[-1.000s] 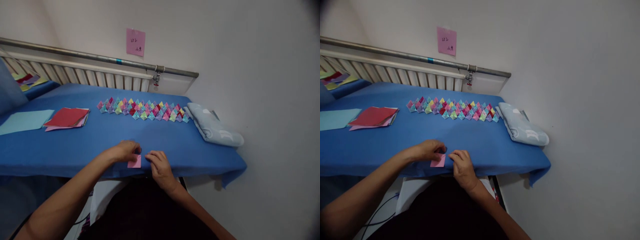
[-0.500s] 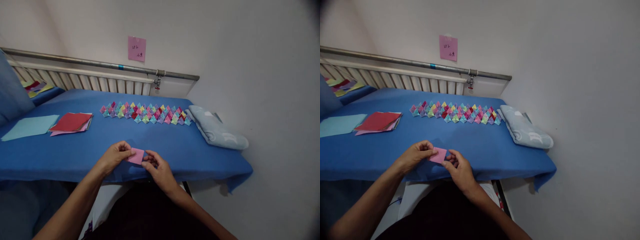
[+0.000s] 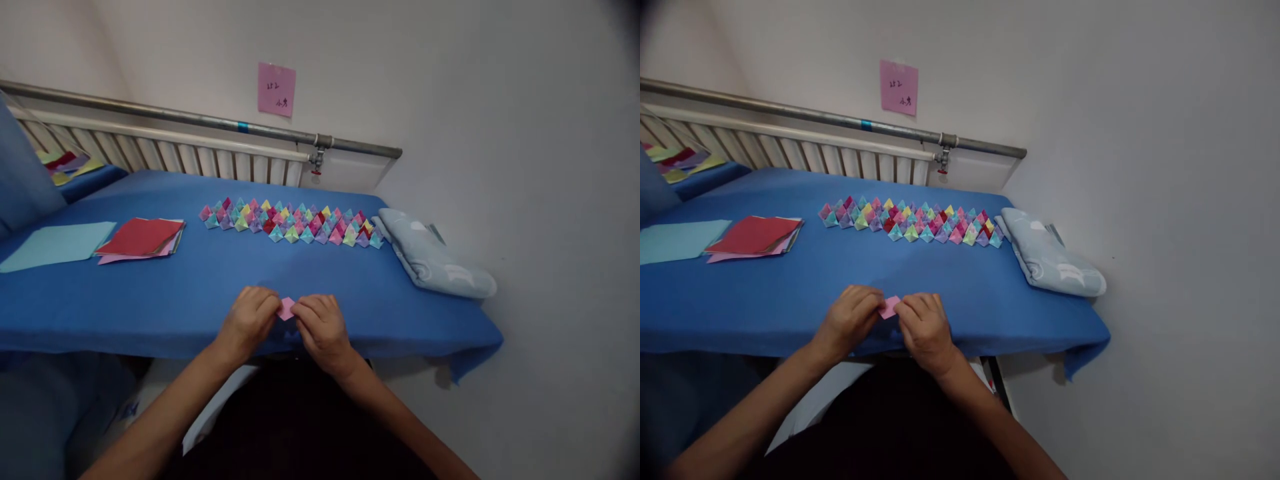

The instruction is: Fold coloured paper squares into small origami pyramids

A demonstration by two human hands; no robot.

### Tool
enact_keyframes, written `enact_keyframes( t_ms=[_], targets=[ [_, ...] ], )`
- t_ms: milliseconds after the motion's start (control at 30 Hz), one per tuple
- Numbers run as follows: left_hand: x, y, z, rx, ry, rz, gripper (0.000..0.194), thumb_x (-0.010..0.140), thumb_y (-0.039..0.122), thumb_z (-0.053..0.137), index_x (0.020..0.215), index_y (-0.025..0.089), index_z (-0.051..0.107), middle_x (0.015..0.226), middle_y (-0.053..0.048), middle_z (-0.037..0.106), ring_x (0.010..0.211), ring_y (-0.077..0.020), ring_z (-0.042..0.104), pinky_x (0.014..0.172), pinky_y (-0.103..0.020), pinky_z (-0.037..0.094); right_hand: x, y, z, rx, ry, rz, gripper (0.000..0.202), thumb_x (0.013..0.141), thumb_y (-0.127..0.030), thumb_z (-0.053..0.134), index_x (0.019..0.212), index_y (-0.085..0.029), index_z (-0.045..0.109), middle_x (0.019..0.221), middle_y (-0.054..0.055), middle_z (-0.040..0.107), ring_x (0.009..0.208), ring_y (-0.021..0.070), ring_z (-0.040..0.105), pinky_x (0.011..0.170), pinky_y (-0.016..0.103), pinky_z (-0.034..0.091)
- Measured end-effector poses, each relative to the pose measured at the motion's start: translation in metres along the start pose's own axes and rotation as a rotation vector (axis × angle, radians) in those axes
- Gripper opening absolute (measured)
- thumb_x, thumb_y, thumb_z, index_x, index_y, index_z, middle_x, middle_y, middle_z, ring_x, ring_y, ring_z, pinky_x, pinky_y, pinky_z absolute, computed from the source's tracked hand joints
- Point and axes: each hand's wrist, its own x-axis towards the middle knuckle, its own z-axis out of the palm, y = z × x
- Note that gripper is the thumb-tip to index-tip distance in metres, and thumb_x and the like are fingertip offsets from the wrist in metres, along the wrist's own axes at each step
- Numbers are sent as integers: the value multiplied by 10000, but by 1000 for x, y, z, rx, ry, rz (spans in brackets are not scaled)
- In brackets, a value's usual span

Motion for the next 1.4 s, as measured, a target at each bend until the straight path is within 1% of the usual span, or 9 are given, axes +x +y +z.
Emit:
enact_keyframes(
  t_ms=[100, 200, 267, 367, 467, 733, 933, 1100, 1400],
  targets=[
    [-13, 3, 13, 31, -18, 8, 254, 935, 153, 389, 799, 186, 600, 836, -57, 671, 783, -188, 580, 743, -344, 416, -11, 4, 3, -107, -97, -65, 232, 926, -125, 453, 979, -206, 663, 928, 69, 682, 869, 208, 542, 767, 358, 384],
    [-29, 8, 16, 49, -38, 26, 180, 923, 126, 434, 929, 186, 604, 950, -62, 683, 874, -200, 593, 794, -356, 421, -22, 2, 6, -109, -188, -61, 232, 923, -127, 455, 1006, -205, 657, 969, 72, 682, 881, 208, 530, 784, 361, 384],
    [-37, 10, 15, 66, -27, 43, 184, 911, 114, 468, 1031, 185, 588, 1046, -74, 681, 968, -213, 594, 859, -376, 416, -28, 1, 6, -93, -211, -59, 217, 913, -134, 480, 1035, -195, 648, 1009, 75, 682, 901, 214, 526, 800, 367, 383],
    [-45, 10, 15, 79, 4, 61, 215, 904, 111, 498, 1099, 177, 563, 1099, -85, 680, 1029, -216, 596, 916, -397, 402, -32, 0, 7, -78, -194, -53, 204, 900, -141, 522, 1067, -175, 633, 1029, 72, 687, 904, 216, 522, 808, 372, 380],
    [-46, 7, 16, 65, 21, 60, 201, 902, 107, 511, 1085, 169, 565, 1095, -86, 688, 1026, -207, 607, 930, -403, 400, -34, 1, 6, -65, -152, -18, 178, 910, -148, 532, 1053, -173, 636, 1028, 65, 694, 914, 214, 524, 820, 368, 378],
    [-43, 4, 15, 47, 43, 56, 178, 927, 155, 506, 1054, 199, 623, 1052, -65, 701, 987, -205, 604, 884, -393, 420, -30, 3, 2, -97, -122, 56, 171, 931, -175, 526, 1004, -221, 673, 963, 56, 683, 912, 207, 553, 805, 369, 373],
    [-43, 10, 15, 91, 42, -41, 187, 948, 211, 482, 991, 210, 664, 965, -52, 704, 917, -200, 597, 869, -393, 396, -28, 2, 5, -42, -78, 180, 140, 928, -208, 556, 907, -229, 693, 910, 37, 682, 864, 187, 563, 785, 354, 380],
    [-40, 10, 16, 156, 40, -118, 216, 951, 272, 478, 928, 215, 685, 903, -61, 689, 902, -226, 574, 845, -403, 372, -26, 1, 6, 19, -61, 288, 114, 907, -221, 594, 830, -227, 679, 906, 25, 683, 869, 183, 572, 791, 350, 378],
    [-30, 13, 19, 181, -53, -328, 242, 936, 338, 485, 827, 219, 666, 783, -31, 634, 786, -209, 541, 725, -351, 334, -16, 2, 8, -35, -119, 375, 152, 907, -239, 578, 762, -220, 617, 893, 15, 677, 846, 177, 572, 767, 325, 372]
  ],
)
